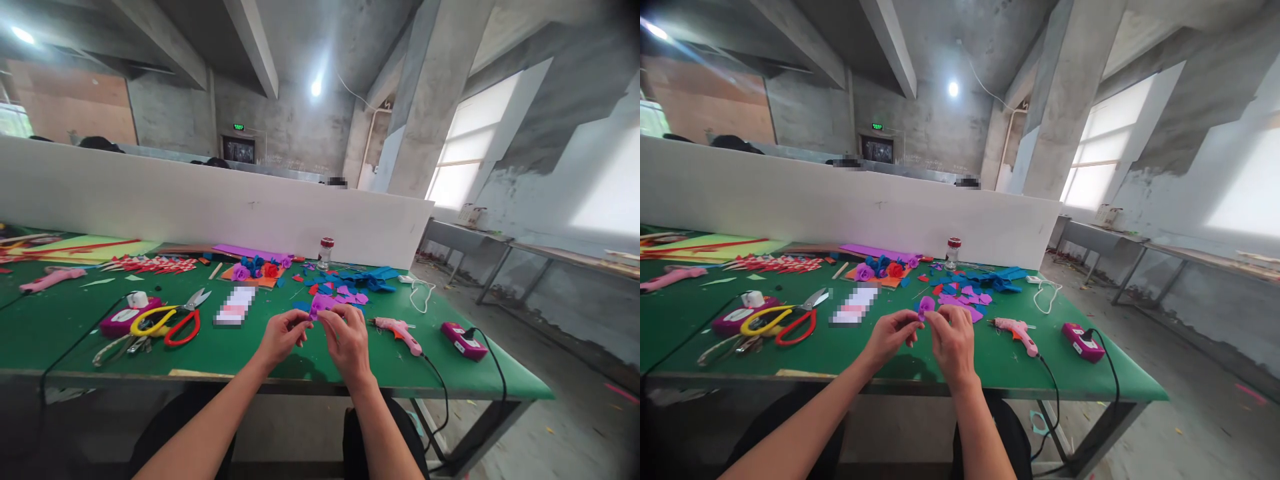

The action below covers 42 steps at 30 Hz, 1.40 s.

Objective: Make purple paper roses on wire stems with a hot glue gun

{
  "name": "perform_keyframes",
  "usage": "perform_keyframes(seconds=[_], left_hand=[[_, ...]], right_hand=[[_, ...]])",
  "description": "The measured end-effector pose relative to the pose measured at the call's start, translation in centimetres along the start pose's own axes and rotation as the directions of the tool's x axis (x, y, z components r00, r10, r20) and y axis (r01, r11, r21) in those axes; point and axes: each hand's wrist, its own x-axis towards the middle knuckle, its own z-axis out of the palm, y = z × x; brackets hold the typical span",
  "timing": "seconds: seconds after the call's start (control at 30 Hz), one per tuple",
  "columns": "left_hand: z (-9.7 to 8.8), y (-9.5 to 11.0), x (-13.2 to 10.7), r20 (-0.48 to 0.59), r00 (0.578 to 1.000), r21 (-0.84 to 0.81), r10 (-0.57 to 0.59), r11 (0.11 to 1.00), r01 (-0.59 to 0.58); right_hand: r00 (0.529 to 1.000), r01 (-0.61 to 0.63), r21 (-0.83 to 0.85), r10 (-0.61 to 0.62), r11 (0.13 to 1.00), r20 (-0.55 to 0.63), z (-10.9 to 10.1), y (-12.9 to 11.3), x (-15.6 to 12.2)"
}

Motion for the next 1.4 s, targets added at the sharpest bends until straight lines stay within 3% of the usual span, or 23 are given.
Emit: perform_keyframes(seconds=[0.43, 0.57, 0.7, 0.8, 0.9, 1.03, 1.13, 1.2, 1.4], left_hand=[[-0.1, -0.6, 0.0, 0.021, 0.994, 0.108, 0.107, 0.988, -0.109], [-0.1, -0.7, 0.0, 0.025, 0.988, 0.115, 0.15, 0.982, -0.152], [-0.3, -0.5, 0.2, 0.001, 0.981, 0.114, 0.192, 0.975, -0.191], [-0.6, -0.2, 0.2, -0.047, 0.974, 0.123, 0.222, 0.969, -0.215], [-0.8, -0.1, 0.3, -0.127, 0.961, 0.146, 0.244, 0.963, -0.225], [-1.0, -0.2, 0.4, -0.22, 0.938, 0.141, 0.269, 0.96, -0.242], [-1.0, -0.4, 0.5, -0.259, 0.922, 0.134, 0.289, 0.956, -0.262], [-0.9, -0.5, 0.5, -0.267, 0.918, 0.132, 0.292, 0.955, -0.266], [-0.8, -0.6, 0.4, -0.245, 0.922, 0.137, 0.299, 0.952, -0.272]], right_hand=[[0.999, -0.032, 0.034, 0.03, 0.999, 0.042, -0.2, 0.0, 0.0], [0.992, -0.089, 0.16, 0.101, 0.983, -0.069, -0.4, -0.1, 0.1], [0.933, -0.214, 0.347, 0.296, 0.913, -0.203, -0.5, 0.0, 0.1], [0.877, -0.323, 0.462, 0.444, 0.826, -0.181, -0.2, 0.1, -0.1], [0.824, -0.449, 0.566, 0.565, 0.692, -0.037, 0.5, -0.2, -0.3], [0.713, -0.597, 0.681, 0.67, 0.425, 0.208, 1.5, -1.4, -0.2], [0.648, -0.64, 0.734, 0.672, 0.227, 0.358, 2.1, -2.3, 0.0], [0.632, -0.656, 0.736, 0.656, 0.168, 0.414, 2.2, -2.7, 0.1], [0.581, -0.69, 0.717, 0.666, 0.098, 0.468, 2.0, -3.0, 0.4]])
